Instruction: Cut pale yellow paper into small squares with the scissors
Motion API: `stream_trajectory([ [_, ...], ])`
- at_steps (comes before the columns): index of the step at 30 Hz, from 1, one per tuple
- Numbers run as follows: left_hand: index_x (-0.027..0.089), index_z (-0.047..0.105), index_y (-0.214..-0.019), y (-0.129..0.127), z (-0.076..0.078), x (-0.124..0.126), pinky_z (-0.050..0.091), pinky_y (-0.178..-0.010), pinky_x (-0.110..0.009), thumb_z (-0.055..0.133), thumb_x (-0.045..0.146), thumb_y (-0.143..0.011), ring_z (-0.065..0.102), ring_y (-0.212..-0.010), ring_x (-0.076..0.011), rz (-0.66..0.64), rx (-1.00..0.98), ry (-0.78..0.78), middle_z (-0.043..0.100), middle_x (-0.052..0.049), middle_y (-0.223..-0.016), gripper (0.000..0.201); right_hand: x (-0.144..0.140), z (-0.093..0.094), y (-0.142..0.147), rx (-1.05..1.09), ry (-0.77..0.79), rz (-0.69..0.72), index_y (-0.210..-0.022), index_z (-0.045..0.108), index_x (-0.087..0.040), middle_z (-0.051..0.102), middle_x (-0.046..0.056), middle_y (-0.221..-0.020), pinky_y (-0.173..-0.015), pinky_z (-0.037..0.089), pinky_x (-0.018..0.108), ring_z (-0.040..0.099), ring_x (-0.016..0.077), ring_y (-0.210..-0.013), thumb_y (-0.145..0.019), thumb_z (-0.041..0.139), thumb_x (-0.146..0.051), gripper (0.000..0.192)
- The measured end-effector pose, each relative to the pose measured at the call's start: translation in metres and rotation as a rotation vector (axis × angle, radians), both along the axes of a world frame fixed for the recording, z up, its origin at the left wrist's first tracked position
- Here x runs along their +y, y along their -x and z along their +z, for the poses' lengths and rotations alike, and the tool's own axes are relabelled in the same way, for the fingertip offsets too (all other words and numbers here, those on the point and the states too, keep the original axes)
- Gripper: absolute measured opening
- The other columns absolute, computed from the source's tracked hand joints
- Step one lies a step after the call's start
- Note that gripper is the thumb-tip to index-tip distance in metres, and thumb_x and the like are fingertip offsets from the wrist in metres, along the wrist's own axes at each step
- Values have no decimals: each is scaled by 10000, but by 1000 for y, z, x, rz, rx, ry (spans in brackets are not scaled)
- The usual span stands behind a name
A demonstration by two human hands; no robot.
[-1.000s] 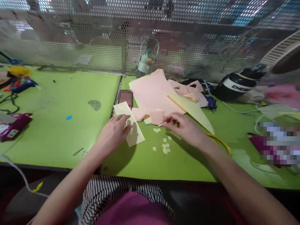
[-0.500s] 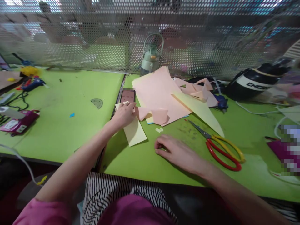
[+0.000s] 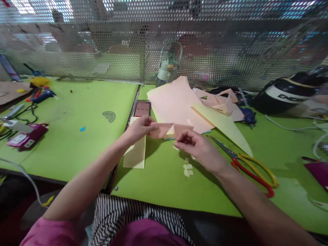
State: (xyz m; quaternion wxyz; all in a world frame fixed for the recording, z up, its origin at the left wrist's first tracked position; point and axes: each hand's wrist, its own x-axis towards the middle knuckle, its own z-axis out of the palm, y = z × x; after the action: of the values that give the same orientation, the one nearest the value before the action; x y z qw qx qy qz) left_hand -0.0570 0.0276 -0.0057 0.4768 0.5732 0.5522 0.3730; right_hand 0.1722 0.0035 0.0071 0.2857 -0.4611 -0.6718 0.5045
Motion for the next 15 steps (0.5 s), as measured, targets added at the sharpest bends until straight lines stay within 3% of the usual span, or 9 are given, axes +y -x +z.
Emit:
stream_trajectory([
  [2,170,541,-835,-7,3,-6,470,-634,-231,649,187,-828,594,-665,-102,8,-223,90,621,7,-753,109,2,2,7,58,-71,-47,-835,610,-214,623,-7,-803,-655,450,282,558,136,-717,-788,732,-416,241],
  [6,160,569,-852,-20,10,-16,490,-663,-240,618,117,-850,588,-626,-83,28,-413,218,622,20,-722,65,1,2,16,26,-169,-113,-861,638,-213,645,7,-825,-669,479,291,577,150,-736,-823,692,-385,184],
  [10,177,557,-923,-30,11,-23,500,-715,-253,564,65,-871,590,-614,-79,11,-536,262,633,30,-711,123,0,-5,17,-22,-244,-151,-888,600,-221,654,21,-852,-681,515,315,603,169,-761,-856,654,-404,194],
  [15,173,552,-885,-37,10,-27,522,-834,-315,521,77,-908,630,-645,-94,-29,-542,323,638,18,-700,103,-3,-4,18,-151,-313,-109,-887,568,-224,659,29,-835,-589,518,307,602,164,-688,-874,631,-378,168],
])
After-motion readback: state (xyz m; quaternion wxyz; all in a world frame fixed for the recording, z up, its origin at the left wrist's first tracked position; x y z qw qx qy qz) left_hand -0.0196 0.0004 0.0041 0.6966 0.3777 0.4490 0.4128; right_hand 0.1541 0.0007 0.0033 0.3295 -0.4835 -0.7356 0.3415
